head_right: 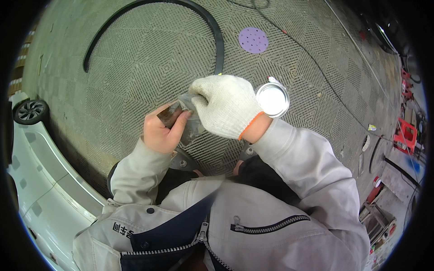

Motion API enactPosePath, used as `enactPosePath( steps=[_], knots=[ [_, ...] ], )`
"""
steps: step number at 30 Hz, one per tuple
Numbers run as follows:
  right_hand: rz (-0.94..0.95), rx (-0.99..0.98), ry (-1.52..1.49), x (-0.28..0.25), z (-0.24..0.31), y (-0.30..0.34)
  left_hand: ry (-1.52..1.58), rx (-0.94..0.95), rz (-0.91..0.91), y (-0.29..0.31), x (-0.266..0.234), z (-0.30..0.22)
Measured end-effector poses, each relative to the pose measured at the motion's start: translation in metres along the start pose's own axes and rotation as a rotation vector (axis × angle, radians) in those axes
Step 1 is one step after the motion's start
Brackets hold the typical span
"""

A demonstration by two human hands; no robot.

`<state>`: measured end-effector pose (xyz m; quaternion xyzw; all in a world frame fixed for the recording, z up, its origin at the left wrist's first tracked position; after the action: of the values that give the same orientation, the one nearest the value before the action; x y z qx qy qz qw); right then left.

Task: The person sits on the floor and uses a putty knife to spread a white paste from a can onto a small rectangular metal plate. They repeatedly dip the knife into the can and apply the paste to the plate's surface.

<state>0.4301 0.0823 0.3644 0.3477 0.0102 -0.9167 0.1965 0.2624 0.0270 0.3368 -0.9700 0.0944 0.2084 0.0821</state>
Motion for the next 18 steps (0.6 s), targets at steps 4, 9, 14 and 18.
enactPosePath(
  steps=[4, 9, 14, 18],
  knots=[
    [-0.032, -0.042, 0.074, 0.002, 0.006, 0.002, -0.003, -0.07, 0.04, -0.002, 0.001, 0.008],
    [0.032, -0.032, 0.132, 0.001, 0.007, -0.002, 0.012, -0.062, 0.115, -0.004, 0.003, 0.009],
    [0.026, 0.14, 0.01, -0.008, -0.007, -0.004, 0.108, -0.148, 0.097, -0.003, 0.005, 0.01],
    [-0.074, 0.302, -0.177, -0.02, -0.032, -0.01, 0.643, -0.34, -0.076, -0.003, 0.005, 0.026]
  ],
)
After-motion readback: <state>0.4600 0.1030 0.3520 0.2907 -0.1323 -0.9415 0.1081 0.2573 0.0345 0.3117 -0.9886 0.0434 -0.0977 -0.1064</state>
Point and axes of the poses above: each hand's wrist, its own y-axis away from the middle knuckle, its own x-axis out of the palm, z = x × y, the point moved 7 cm from there along -y, towards the middle knuckle, and after that the axes turned 4 degrees about x, right-handed, at the moved point
